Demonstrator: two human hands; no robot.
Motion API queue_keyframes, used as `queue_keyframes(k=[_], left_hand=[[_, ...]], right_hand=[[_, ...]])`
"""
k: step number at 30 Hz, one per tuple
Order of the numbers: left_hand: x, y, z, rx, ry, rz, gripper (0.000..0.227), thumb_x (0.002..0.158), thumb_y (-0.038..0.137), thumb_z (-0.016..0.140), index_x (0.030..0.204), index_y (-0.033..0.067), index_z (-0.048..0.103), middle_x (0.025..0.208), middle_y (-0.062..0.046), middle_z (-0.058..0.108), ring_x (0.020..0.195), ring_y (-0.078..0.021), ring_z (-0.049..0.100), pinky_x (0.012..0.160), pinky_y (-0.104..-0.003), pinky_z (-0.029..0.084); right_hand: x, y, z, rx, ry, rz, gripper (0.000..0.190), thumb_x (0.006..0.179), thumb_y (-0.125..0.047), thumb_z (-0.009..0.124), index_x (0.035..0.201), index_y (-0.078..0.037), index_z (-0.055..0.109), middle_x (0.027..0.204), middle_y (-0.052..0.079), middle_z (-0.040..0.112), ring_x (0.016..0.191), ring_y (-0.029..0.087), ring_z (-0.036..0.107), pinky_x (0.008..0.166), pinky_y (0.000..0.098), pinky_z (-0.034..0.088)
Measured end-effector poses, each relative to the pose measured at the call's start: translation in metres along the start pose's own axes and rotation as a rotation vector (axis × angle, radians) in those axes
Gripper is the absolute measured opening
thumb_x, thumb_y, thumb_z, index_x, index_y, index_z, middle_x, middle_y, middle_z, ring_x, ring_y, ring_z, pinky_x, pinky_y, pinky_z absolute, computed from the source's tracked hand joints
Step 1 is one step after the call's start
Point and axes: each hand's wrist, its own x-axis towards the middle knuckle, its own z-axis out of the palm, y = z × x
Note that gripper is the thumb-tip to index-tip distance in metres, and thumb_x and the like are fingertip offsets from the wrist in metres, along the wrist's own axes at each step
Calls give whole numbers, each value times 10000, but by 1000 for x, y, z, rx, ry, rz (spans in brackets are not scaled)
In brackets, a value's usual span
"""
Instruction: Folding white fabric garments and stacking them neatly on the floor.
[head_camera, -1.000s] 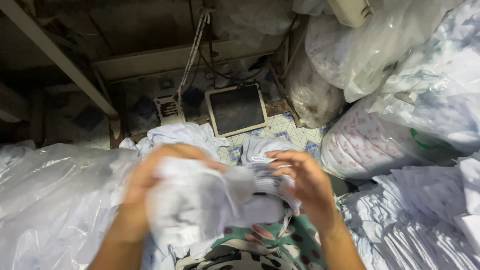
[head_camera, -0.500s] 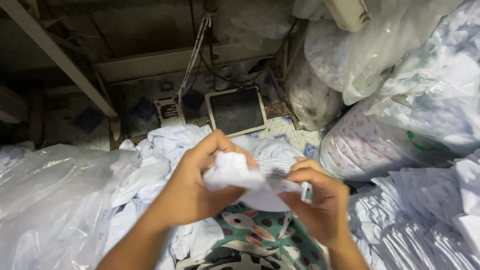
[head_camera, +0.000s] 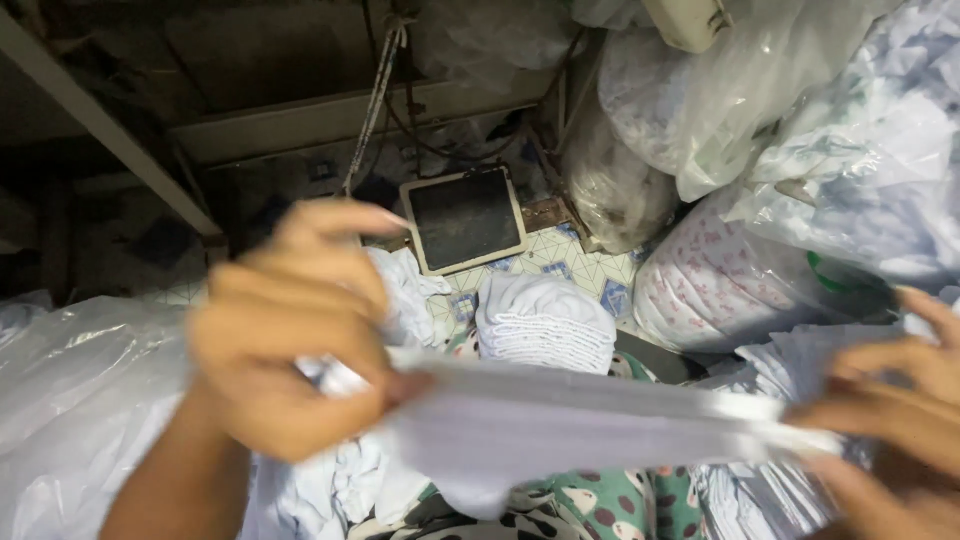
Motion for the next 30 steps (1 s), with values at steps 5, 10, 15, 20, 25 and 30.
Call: queue_keyframes(k=[5,10,15,20,25,30], left_hand=[[25,-16,-18,84,-74,73,98,584,118,774,602,116,678,540,42,447,559,-127,401,1091,-476,363],[84,-35,-19,-6,-248,87,201,800,34,879,819,27,679,1127,-121,574,1066,-277,639,1120,-472,456],[112,-97,-12,325,-213,-12,228,898,124,871,1045,26,727,960,-42,698,817,-156,647,707,-290,526],[116,-109,33,445,415,195,88,933,10,779,947,-52,718,731,-97,716,545,-162,622,473,-271,469],[16,-140,95,310,467,-95,163,863,-36,746,996,51,708,783,-57,599,636,-191,528,598,-306,432],[-126,-208,179,6,360,-876,173,757,99,780,928,81,761,829,-127,762,833,-306,743,781,-395,567]], right_hand=[[-24,37,-27,-348,-211,207,306,531,-446,738,543,-156,835,348,55,564,364,170,547,556,289,466],[76,-48,-22,-122,-58,-283,28,738,-57,606,714,-52,592,674,83,632,853,272,613,1377,645,299],[107,0,-19,-391,-8,-268,267,1020,15,768,1209,199,724,1020,284,636,978,405,533,999,502,436],[115,15,14,-250,334,-412,258,1128,375,773,1348,242,781,1323,319,593,1200,421,542,1087,495,466],[74,58,113,-88,374,-170,216,842,111,787,1019,-9,817,1020,208,724,980,362,665,930,461,471],[1,98,209,259,105,276,288,753,73,727,1026,-21,732,868,222,714,942,464,680,938,569,485]])
